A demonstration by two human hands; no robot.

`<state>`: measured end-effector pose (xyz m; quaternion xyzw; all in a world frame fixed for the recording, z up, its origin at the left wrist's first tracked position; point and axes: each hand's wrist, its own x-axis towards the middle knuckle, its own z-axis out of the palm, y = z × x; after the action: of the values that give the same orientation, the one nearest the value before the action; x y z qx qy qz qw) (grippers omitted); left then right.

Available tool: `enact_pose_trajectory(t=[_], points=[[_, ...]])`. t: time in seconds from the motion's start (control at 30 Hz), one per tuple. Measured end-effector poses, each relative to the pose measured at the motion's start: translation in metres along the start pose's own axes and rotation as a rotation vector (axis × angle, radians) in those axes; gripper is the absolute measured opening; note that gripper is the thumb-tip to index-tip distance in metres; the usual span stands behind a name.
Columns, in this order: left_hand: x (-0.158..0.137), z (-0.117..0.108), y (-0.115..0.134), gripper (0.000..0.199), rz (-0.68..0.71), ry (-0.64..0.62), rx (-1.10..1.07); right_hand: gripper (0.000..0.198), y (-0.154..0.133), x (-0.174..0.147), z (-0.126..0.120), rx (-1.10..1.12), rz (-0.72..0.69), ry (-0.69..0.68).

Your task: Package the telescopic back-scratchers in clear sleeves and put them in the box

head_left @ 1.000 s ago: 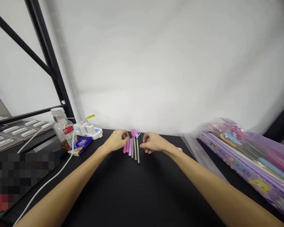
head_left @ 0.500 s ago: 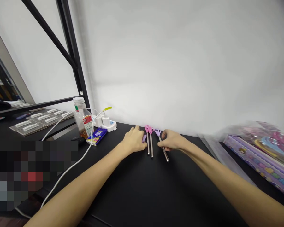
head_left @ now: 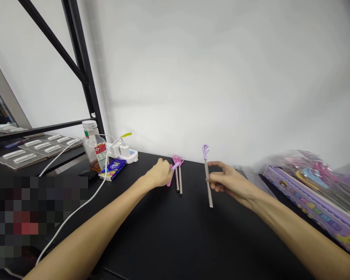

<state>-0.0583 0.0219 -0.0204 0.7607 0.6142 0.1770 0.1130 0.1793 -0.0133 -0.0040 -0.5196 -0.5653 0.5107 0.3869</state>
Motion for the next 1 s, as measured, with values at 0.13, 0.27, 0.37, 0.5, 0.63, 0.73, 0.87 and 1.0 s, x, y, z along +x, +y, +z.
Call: enact_pose_trajectory(t=[0.13, 0.27, 0.37, 0.5, 0.63, 0.73, 0.87, 1.0], points=[[0.004, -0.007, -0.01, 0.018, 0.004, -0.044, -0.068, 0.028, 0.001, -0.012, -0.005, 0.095, -0.002, -0.069], [0.002, -0.014, -0.016, 0.056, 0.083, -0.007, -0.103, 0.027, 0.003, -0.022, -0.006, 0.173, -0.079, -0.017], [-0.005, -0.016, -0.009, 0.05, 0.284, 0.109, -0.115, 0.032, 0.006, -0.025, -0.009, 0.223, -0.139, 0.11], [-0.017, -0.013, 0.014, 0.037, 0.588, 0.087, -0.162, 0.032, 0.012, -0.024, -0.018, 0.306, -0.235, 0.203], [-0.027, -0.004, 0.031, 0.037, 0.673, 0.075, -0.162, 0.026, 0.014, -0.024, -0.024, 0.365, -0.306, 0.232], [-0.03, 0.002, 0.036, 0.036, 0.655, 0.103, -0.169, 0.024, 0.015, -0.026, -0.023, 0.353, -0.333, 0.194], [-0.031, 0.006, 0.036, 0.034, 0.602, 0.144, -0.201, 0.024, 0.014, -0.028, -0.021, 0.314, -0.347, 0.155], [-0.03, 0.005, 0.034, 0.032, 0.62, 0.17, -0.213, 0.022, 0.014, -0.029, -0.021, 0.315, -0.323, 0.092]])
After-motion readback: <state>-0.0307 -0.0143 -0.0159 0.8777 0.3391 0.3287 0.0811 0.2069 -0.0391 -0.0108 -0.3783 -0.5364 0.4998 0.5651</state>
